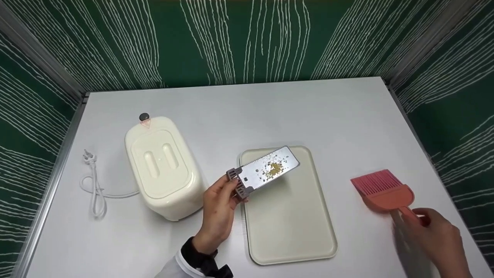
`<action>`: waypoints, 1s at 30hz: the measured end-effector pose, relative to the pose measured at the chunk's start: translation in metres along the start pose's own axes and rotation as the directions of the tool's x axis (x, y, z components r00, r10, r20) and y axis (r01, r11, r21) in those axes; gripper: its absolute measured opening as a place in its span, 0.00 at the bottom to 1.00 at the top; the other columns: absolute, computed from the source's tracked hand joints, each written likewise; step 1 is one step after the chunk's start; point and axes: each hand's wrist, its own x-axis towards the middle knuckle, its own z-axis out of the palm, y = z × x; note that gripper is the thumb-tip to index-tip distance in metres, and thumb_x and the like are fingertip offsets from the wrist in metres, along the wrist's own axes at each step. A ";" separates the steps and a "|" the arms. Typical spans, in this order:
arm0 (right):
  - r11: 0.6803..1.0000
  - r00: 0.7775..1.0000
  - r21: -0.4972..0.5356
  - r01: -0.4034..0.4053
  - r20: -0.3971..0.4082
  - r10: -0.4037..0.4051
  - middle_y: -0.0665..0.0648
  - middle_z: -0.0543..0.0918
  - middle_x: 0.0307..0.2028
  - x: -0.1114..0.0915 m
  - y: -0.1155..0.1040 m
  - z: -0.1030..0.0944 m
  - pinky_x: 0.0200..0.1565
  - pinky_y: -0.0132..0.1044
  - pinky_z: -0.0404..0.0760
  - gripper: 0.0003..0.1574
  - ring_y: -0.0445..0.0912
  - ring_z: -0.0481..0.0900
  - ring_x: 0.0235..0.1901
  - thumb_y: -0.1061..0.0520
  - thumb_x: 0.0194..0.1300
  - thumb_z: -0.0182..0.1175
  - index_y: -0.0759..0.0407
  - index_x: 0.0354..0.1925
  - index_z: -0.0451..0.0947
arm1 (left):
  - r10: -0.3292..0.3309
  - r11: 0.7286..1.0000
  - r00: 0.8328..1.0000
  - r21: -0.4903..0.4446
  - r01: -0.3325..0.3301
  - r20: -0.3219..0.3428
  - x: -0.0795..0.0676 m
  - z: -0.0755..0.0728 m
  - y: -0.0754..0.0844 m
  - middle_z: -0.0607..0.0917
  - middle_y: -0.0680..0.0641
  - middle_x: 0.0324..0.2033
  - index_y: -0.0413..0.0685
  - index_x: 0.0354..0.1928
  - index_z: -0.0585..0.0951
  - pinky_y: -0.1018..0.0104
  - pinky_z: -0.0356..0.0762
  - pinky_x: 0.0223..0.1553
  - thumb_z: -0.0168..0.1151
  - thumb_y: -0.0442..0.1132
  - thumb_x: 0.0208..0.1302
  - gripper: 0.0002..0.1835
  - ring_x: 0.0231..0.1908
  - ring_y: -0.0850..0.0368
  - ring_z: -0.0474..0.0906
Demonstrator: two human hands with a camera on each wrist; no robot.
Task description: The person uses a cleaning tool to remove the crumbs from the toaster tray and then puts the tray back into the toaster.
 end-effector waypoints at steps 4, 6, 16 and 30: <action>0.991 0.991 0.130 -0.023 -0.127 0.040 0.75 0.81 0.48 -0.005 -0.010 -0.008 0.25 0.30 0.76 0.36 0.50 0.80 0.32 0.51 0.75 0.64 0.74 0.69 0.69 | 0.002 1.000 1.000 0.011 -0.002 0.008 0.001 -0.001 0.000 0.85 0.37 0.46 0.25 0.63 0.77 0.65 0.81 0.36 0.52 0.30 0.77 0.19 0.38 0.52 0.81; 0.970 0.981 0.240 -0.033 -0.180 0.078 0.71 0.83 0.48 -0.007 -0.014 -0.009 0.25 0.24 0.76 0.36 0.41 0.82 0.28 0.52 0.74 0.66 0.71 0.70 0.71 | 0.005 1.000 1.000 0.023 -0.006 0.021 0.001 -0.002 0.000 0.85 0.36 0.47 0.25 0.63 0.77 0.65 0.81 0.37 0.52 0.31 0.77 0.19 0.39 0.52 0.81; 0.606 0.920 0.780 0.156 -0.338 0.198 0.43 0.85 0.40 0.006 -0.031 0.005 0.37 0.16 0.78 0.30 0.34 0.82 0.29 0.53 0.65 0.73 0.54 0.64 0.83 | 0.006 1.000 1.000 0.025 -0.006 -0.009 0.002 -0.002 0.002 0.85 0.35 0.48 0.24 0.64 0.76 0.64 0.81 0.38 0.52 0.31 0.77 0.20 0.40 0.51 0.82; 0.744 0.799 0.599 0.296 -0.583 0.151 0.38 0.74 0.36 0.027 -0.042 0.034 0.35 0.19 0.72 0.10 0.33 0.73 0.30 0.46 0.81 0.49 0.43 0.56 0.65 | -0.013 1.000 1.000 0.021 0.013 0.021 0.002 -0.003 0.003 0.83 0.35 0.52 0.25 0.66 0.74 0.65 0.79 0.40 0.49 0.34 0.80 0.21 0.43 0.52 0.80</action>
